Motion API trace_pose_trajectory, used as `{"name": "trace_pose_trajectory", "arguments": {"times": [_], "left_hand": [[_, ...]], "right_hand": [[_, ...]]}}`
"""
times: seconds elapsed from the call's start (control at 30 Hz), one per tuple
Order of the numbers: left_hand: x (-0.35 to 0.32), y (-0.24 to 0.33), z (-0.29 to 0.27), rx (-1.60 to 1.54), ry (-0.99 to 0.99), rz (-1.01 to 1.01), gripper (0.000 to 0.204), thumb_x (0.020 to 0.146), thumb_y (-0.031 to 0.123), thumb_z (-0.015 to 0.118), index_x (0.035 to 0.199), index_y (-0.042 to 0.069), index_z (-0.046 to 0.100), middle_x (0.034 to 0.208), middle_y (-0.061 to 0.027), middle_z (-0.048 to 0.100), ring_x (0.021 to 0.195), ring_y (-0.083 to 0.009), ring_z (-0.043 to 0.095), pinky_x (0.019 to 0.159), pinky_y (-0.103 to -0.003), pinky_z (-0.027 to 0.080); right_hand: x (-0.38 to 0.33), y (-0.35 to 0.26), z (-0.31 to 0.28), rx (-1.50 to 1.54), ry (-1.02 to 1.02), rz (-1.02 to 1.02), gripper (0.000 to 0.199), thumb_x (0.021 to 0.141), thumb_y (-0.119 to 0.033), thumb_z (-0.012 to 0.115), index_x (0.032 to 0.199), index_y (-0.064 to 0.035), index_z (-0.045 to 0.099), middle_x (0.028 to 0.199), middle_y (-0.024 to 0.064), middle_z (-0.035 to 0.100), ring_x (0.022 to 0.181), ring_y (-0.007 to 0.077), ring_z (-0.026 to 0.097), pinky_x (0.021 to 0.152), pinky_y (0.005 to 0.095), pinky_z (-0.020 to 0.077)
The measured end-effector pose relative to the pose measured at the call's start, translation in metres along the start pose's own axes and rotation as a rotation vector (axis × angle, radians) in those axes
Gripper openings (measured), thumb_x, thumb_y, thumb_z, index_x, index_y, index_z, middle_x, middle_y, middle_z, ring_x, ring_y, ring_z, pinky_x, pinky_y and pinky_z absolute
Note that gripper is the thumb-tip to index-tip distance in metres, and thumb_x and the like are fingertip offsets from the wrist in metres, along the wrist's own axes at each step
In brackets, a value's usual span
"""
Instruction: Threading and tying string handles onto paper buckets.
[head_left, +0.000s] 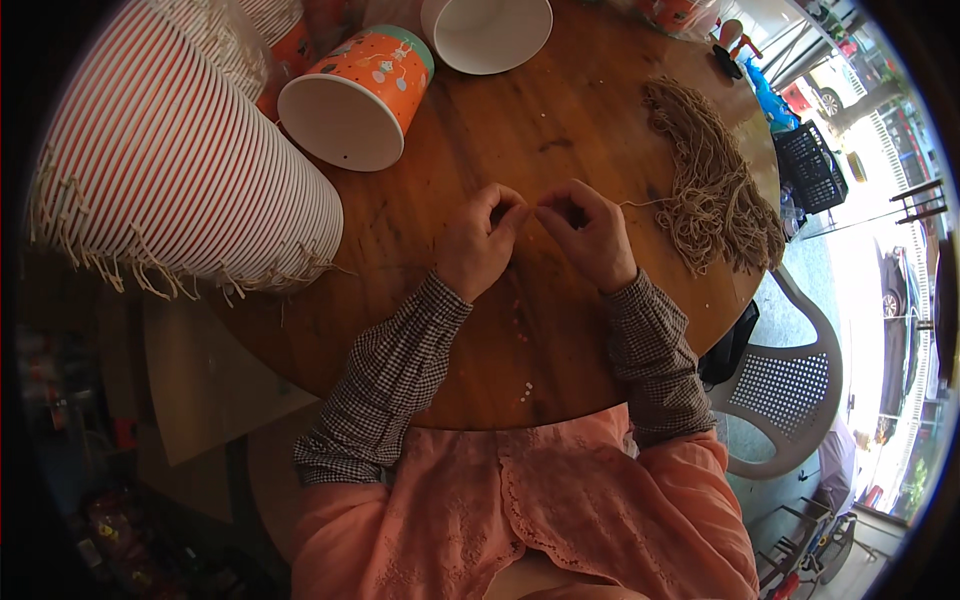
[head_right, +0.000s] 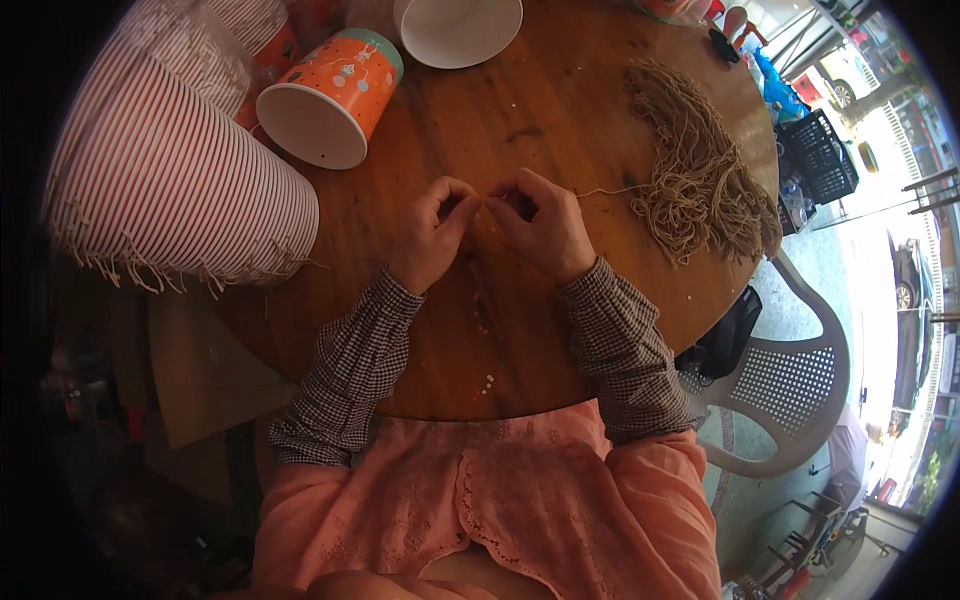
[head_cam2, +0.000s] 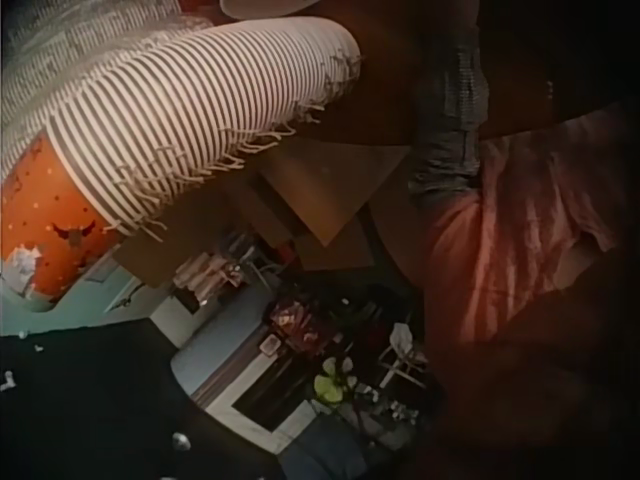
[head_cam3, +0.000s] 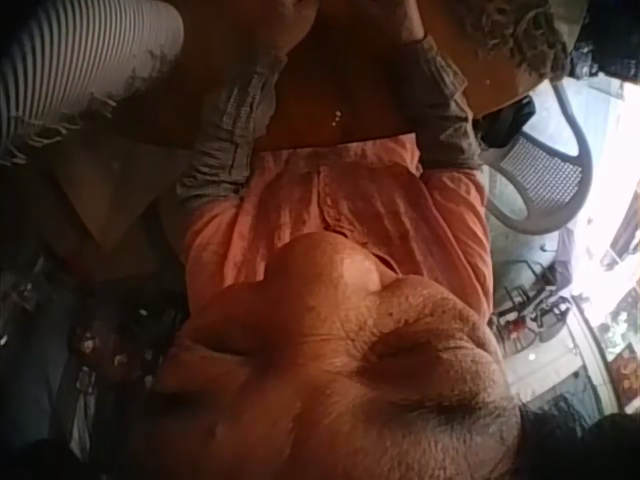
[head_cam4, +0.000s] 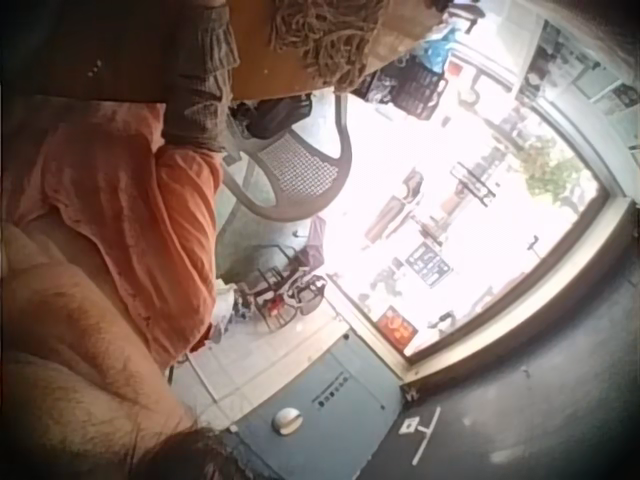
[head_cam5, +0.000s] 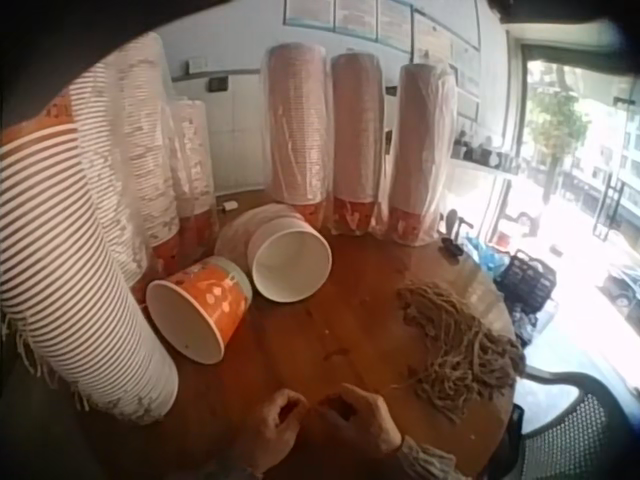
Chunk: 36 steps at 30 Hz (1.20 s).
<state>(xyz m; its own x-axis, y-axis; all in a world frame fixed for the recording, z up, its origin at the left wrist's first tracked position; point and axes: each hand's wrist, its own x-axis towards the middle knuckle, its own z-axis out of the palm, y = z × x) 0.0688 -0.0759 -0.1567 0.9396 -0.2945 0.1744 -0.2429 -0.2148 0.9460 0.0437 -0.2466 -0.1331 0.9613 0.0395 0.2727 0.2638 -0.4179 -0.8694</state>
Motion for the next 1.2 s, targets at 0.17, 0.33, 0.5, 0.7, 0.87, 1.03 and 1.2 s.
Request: {"name": "trace_pose_trajectory", "arguments": {"times": [0.17, 0.33, 0.5, 0.7, 0.87, 1.03, 1.2], "left_hand": [[-0.001, -0.001, 0.002, 0.035, 0.020, 0.048, 0.010, 0.094, 0.011, 0.059, 0.094, 0.001, 0.058, 0.078, -0.0007, 0.059, 0.070, -0.0053, 0.054, 0.061, -0.022, 0.045], [-0.001, -0.001, 0.003, 0.048, 0.027, 0.079, 0.014, 0.091, 0.014, 0.062, 0.094, 0.001, 0.058, 0.084, -0.0107, 0.063, 0.068, -0.0197, 0.061, 0.060, -0.031, 0.048], [0.000, -0.001, 0.003, 0.126, 0.063, 0.179, 0.010, 0.091, 0.010, 0.060, 0.096, 0.001, 0.056, 0.083, -0.0108, 0.061, 0.067, -0.0187, 0.060, 0.058, -0.030, 0.047], [0.000, -0.001, 0.004, 0.177, 0.126, 0.294, 0.010, 0.089, 0.005, 0.061, 0.097, 0.002, 0.055, 0.085, -0.0085, 0.060, 0.069, -0.0158, 0.060, 0.062, -0.029, 0.048], [0.010, 0.009, -0.011, 0.283, 0.478, 0.402, 0.018, 0.080, 0.006, 0.069, 0.090, 0.003, 0.055, 0.096, -0.0107, 0.057, 0.095, -0.0287, 0.057, 0.079, -0.040, 0.048], [0.020, -0.009, -0.037, 0.717, 0.372, 0.467, 0.020, 0.079, 0.009, 0.069, 0.097, 0.001, 0.061, 0.109, -0.0130, 0.058, 0.106, -0.0330, 0.056, 0.088, -0.040, 0.049], [0.016, -0.028, -0.032, 0.792, 0.119, 0.262, 0.035, 0.079, 0.011, 0.069, 0.114, 0.005, 0.063, 0.123, -0.0154, 0.056, 0.118, -0.0330, 0.052, 0.095, -0.040, 0.048]], "right_hand": [[-0.001, -0.005, 0.000, -0.067, -0.012, -0.019, 0.013, 0.084, -0.010, 0.069, 0.091, -0.0013, 0.063, 0.074, 0.0022, 0.061, 0.066, 0.0064, 0.054, 0.060, 0.0231, 0.0452], [-0.001, -0.006, -0.002, -0.109, -0.014, -0.052, 0.014, 0.085, -0.013, 0.066, 0.090, -0.0006, 0.063, 0.079, 0.0106, 0.063, 0.065, 0.0176, 0.062, 0.059, 0.0295, 0.0491], [0.000, -0.007, -0.003, -0.074, -0.066, -0.023, 0.014, 0.084, -0.012, 0.067, 0.090, -0.0002, 0.062, 0.078, 0.0104, 0.062, 0.066, 0.0168, 0.062, 0.059, 0.0294, 0.0485], [0.000, -0.003, 0.001, -0.090, -0.011, -0.078, 0.013, 0.084, -0.011, 0.066, 0.091, -0.0008, 0.062, 0.074, 0.0089, 0.060, 0.063, 0.0138, 0.059, 0.059, 0.0278, 0.0478], [0.001, 0.008, -0.003, -0.049, 0.077, 0.074, 0.011, 0.085, -0.011, 0.065, 0.091, -0.0015, 0.062, 0.071, 0.0058, 0.060, 0.064, 0.0089, 0.057, 0.059, 0.0258, 0.0470], [0.006, 0.010, -0.007, 0.175, 0.146, 0.160, 0.013, 0.087, -0.012, 0.064, 0.092, -0.0004, 0.061, 0.072, 0.0011, 0.061, 0.064, 0.0060, 0.056, 0.058, 0.0232, 0.0457], [0.008, 0.012, -0.009, 0.337, 0.118, 0.242, 0.013, 0.089, -0.013, 0.063, 0.093, -0.0006, 0.060, 0.073, 0.0004, 0.061, 0.064, 0.0063, 0.056, 0.058, 0.0214, 0.0468]]}}
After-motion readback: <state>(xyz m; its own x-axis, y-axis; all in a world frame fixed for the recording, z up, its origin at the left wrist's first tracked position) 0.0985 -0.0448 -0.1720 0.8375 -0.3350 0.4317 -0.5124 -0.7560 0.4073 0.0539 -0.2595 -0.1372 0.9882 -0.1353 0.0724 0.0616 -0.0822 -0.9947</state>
